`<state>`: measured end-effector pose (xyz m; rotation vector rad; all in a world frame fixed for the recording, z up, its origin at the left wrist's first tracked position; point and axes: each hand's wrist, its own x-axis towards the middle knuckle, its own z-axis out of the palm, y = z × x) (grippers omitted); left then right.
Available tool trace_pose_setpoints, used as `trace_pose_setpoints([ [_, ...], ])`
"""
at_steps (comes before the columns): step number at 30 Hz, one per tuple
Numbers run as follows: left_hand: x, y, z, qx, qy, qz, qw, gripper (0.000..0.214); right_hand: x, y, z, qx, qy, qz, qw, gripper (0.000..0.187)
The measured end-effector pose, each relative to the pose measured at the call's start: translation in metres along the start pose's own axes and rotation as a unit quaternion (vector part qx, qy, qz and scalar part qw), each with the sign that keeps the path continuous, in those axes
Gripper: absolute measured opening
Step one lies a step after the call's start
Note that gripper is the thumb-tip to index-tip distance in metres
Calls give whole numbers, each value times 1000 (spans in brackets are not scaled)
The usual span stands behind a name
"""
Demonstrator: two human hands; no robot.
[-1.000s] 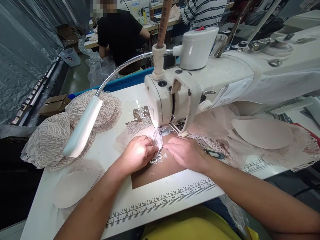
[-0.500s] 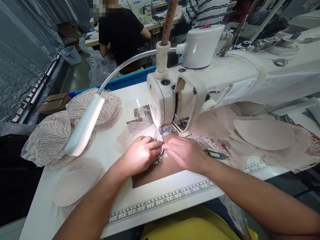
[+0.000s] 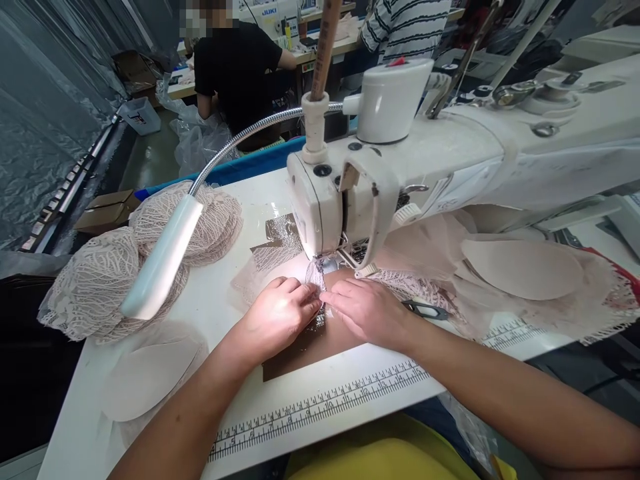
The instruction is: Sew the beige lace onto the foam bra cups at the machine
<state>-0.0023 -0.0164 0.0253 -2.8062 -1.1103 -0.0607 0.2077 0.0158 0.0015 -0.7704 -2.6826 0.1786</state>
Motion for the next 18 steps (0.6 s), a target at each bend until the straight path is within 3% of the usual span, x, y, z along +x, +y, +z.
trace_pose_setpoints([
  [7,3,4,2,8,23,-5,1000,21,1,-2,2,-8,18,15,1000,22],
  [18,7,8,3,-18,51,-44,998,25,-1,1,1,-19,-18,8,1000,19],
])
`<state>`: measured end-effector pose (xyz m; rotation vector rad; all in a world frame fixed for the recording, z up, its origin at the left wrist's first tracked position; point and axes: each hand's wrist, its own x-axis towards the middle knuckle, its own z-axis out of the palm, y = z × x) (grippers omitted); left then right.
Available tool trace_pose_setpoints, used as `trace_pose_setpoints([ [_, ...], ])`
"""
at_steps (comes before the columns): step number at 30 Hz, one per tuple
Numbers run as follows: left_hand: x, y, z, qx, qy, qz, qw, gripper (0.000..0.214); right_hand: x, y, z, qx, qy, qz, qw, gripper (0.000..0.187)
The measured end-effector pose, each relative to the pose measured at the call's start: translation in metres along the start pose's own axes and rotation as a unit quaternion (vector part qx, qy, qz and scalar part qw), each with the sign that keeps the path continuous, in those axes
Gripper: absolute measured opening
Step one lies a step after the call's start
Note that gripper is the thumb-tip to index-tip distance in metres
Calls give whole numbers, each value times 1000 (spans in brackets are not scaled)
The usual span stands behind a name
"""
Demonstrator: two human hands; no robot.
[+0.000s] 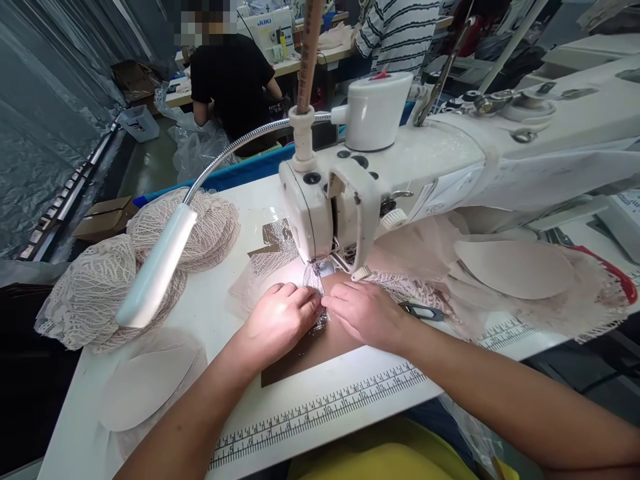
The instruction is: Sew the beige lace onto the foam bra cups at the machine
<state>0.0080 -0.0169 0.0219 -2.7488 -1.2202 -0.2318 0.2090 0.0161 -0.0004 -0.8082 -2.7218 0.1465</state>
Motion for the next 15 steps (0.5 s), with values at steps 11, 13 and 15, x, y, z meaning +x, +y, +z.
trace_pose_setpoints([
  [11,1,-4,4,-43,-26,-34,998,31,0,-1,-1,1,2,1,1000,21],
  [13,0,-5,4,-62,-23,-36,997,32,0,-2,-1,-1,0,4,1000,20],
  [15,0,-7,4,-80,-19,-38,996,33,0,-2,-1,-2,-1,5,1000,20],
])
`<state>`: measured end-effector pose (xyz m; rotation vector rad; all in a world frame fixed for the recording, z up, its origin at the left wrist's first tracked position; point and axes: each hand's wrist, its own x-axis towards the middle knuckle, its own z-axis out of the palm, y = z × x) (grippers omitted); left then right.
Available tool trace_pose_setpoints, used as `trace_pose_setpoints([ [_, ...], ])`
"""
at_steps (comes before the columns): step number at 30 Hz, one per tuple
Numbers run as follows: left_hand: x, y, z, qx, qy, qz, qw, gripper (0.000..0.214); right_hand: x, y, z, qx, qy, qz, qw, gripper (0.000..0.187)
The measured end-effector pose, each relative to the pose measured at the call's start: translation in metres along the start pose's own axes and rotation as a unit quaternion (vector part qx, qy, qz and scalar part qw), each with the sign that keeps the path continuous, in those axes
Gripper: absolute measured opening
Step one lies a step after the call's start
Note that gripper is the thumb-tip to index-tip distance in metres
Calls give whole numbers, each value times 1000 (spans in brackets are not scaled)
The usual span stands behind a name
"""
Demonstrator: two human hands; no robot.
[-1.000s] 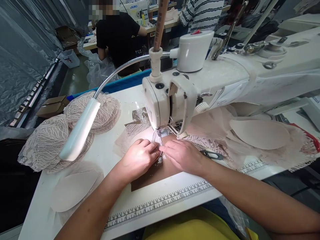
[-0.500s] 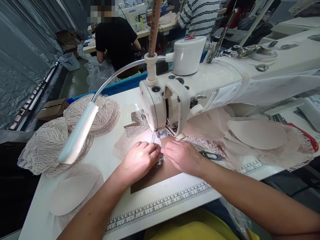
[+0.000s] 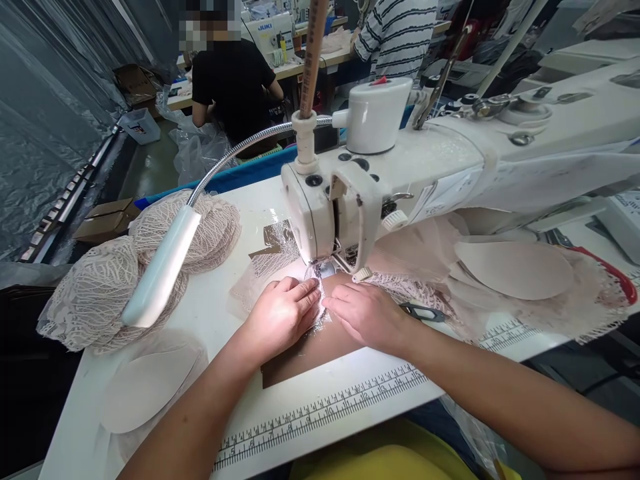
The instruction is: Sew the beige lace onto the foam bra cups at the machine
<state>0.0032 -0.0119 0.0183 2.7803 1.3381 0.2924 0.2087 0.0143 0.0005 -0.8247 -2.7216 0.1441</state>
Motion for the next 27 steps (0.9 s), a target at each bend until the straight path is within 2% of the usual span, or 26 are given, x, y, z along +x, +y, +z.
trace_pose_setpoints([
  [8,1,-5,3,-43,-8,-5,999,37,1,0,-1,-6,10,8,1000,21],
  [14,4,-10,5,-29,-7,-21,999,40,7,1,0,-44,-9,48,998,23],
  [21,2,-17,8,-4,18,-25,1000,40,14,1,1,-53,-20,95,994,34],
  [27,-2,-13,1,1,31,-10,999,35,12,2,3,-65,18,128,990,31],
])
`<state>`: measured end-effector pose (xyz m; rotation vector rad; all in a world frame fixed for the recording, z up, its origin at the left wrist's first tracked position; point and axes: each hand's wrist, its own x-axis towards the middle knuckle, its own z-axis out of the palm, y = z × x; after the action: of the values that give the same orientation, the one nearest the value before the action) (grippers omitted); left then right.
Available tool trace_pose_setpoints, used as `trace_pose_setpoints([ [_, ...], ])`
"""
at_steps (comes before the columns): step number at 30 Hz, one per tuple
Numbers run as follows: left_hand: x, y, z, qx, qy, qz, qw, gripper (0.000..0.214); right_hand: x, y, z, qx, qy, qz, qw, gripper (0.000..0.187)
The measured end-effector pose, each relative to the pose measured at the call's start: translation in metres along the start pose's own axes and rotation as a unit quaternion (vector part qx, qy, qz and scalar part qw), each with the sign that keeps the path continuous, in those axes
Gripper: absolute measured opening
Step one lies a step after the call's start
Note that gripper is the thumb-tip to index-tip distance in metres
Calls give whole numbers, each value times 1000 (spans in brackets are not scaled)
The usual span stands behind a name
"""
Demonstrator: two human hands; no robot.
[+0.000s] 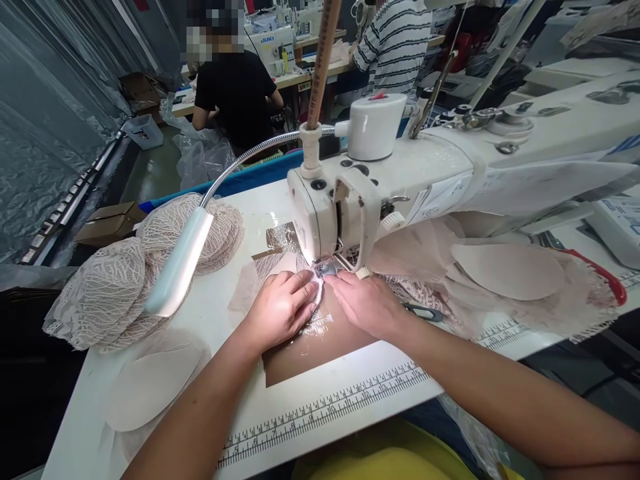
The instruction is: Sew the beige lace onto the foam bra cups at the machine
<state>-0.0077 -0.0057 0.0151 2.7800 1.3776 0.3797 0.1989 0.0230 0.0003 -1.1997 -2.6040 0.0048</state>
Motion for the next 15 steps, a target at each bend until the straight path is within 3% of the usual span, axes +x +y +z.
trace_pose_setpoints([
  [3,0,3,-3,-8,11,23,1000,30,-2,1,-1,29,9,-38,999,30],
  [8,0,4,0,-8,30,61,998,25,-4,3,-4,38,-43,-90,994,27],
  [15,3,13,2,3,25,24,999,25,-7,3,-5,16,-42,-89,995,26],
])
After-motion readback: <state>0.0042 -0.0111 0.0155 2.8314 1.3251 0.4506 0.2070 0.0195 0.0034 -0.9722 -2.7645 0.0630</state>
